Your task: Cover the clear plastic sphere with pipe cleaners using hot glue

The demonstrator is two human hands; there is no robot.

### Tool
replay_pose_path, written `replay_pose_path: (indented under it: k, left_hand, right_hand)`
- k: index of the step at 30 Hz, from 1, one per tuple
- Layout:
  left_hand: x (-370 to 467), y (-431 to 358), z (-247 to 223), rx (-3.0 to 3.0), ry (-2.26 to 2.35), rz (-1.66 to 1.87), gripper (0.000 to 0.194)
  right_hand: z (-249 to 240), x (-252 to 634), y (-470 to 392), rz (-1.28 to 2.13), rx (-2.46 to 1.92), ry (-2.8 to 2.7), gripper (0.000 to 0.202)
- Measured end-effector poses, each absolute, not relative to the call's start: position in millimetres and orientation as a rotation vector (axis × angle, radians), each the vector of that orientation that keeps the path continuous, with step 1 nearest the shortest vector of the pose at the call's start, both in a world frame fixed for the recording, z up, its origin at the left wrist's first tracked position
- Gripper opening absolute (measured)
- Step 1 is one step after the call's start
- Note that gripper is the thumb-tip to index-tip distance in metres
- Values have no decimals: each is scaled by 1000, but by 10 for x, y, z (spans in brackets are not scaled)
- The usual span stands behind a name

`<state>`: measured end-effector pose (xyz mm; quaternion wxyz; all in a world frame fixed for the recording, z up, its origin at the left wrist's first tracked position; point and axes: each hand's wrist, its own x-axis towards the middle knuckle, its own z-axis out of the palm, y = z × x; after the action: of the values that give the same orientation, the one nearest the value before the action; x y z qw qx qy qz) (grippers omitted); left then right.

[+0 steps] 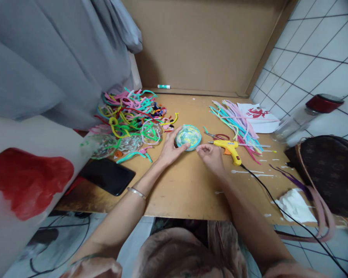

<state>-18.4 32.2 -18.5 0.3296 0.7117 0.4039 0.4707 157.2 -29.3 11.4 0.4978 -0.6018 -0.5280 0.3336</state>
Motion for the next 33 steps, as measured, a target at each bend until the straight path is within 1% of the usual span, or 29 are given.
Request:
replay_pose_path:
  k: [4,7,10,14,18,24,33]
  left_hand:
    - [-181,306,-141,1857,1066,1203,73]
    - [-181,291,-96,1893,1044,1174,67]
    - [-173,277,-72,1892,1013,1183,63]
    - [-151,271,-71,1869,987,1225,62]
    - [-138,271,-77,1864,969,1254,61]
    - [-136,275,-98,1878,950,1283,60]
    - [-130,257,-85,1914,959,1274,60]
  right_hand:
    - [140,1513,-328,1158,-1409,-1145,19]
    - [158,1455,-353,1267,-1404,-1028,21]
    - [165,1408,-366,1302,-1389,-892,23]
    - [158,1377,-370,1356,-1345,-728,26]
    - [168,1353,-372,1392,-1337,-643,24]
    - [213,1332,-383,1390,-1343,-569,15]
    - [194,1366,-365,1422,-1326,-605,21]
